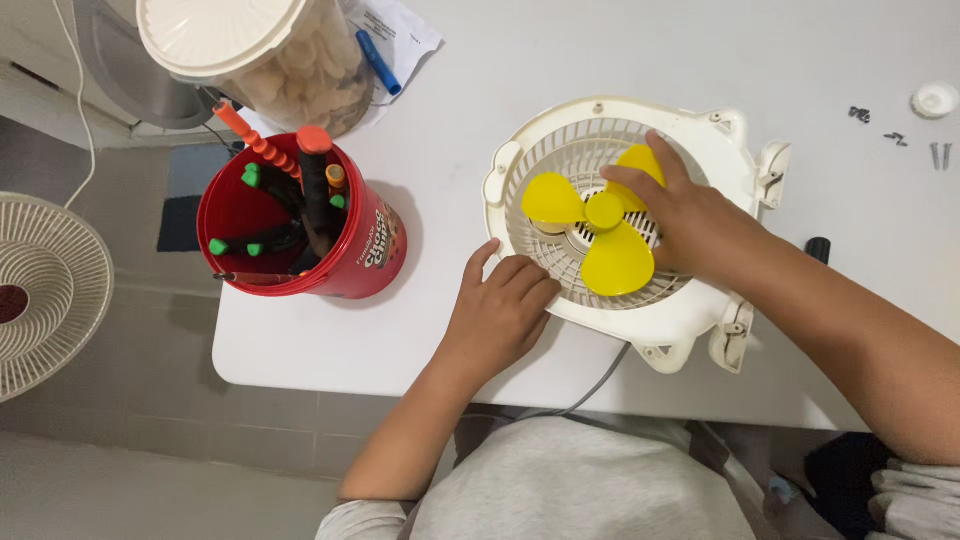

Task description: The person assembles a small electric fan by attaching a yellow fan blade to the motor housing. They use a screwdriver to tighten the central nut securing the blade, then manually spin the blade to check its movement.

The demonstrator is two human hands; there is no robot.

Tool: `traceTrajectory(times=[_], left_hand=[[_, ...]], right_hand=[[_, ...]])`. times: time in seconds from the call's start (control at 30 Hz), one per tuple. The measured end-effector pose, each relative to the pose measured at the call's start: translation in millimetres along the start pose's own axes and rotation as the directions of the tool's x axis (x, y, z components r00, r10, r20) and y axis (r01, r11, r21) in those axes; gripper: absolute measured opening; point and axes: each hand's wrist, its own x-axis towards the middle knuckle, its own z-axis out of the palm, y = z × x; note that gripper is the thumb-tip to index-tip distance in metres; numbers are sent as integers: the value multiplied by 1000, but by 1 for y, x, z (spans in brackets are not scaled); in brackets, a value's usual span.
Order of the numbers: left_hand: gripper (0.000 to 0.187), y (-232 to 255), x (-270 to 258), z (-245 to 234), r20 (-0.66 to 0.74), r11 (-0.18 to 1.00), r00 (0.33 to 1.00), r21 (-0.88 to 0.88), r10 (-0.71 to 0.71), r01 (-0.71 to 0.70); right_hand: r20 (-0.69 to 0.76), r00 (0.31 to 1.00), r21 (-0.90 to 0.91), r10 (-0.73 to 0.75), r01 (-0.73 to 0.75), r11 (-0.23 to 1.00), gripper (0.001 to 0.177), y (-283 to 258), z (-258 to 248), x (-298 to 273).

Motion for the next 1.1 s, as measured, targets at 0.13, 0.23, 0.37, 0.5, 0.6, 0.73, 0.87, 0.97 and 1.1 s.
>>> traceTrajectory(times=[0.13,0.23,0.37,0.5,0.6,0.73,0.87,0.97,1.1], left_hand=[[43,-3,6,-16,73,999,997,-45,9,-6],[57,-7,17,-29,149,996,989,-92,16,-2],[78,-12,38,-36,278,995,961,-92,-2,29],[99,-12,55,-28,362,999,932,51,-16,-3],[109,-13,63,-17,379,999,925,34,-11,-2],[113,-18,67,-9,463,999,886,24,-30,22],[113,-24,71,-6,435,1000,900,-6,-11,15],[112,-27,75,-7,461,1000,888,-11,-10,16],[114,-27,84,-11,541,1000,841,11,-6,1]], right_hand=[[95,990,-4,104,-104,995,119,-3,-6,-8],[-117,993,112,21,-8,994,103,6,-9,-23],[-147,979,-189,144,-170,967,57,19,-10,-28],[-141,986,-129,85,-103,986,40,18,1,-31],[-111,989,-142,98,-113,983,40,12,13,-29],[-158,985,-235,75,-112,965,40,10,21,-22],[-197,979,-278,57,-111,954,46,12,26,-14],[-225,973,-229,44,-97,969,43,17,28,-10],[-233,971,-167,50,-91,982,41,23,27,-11]])
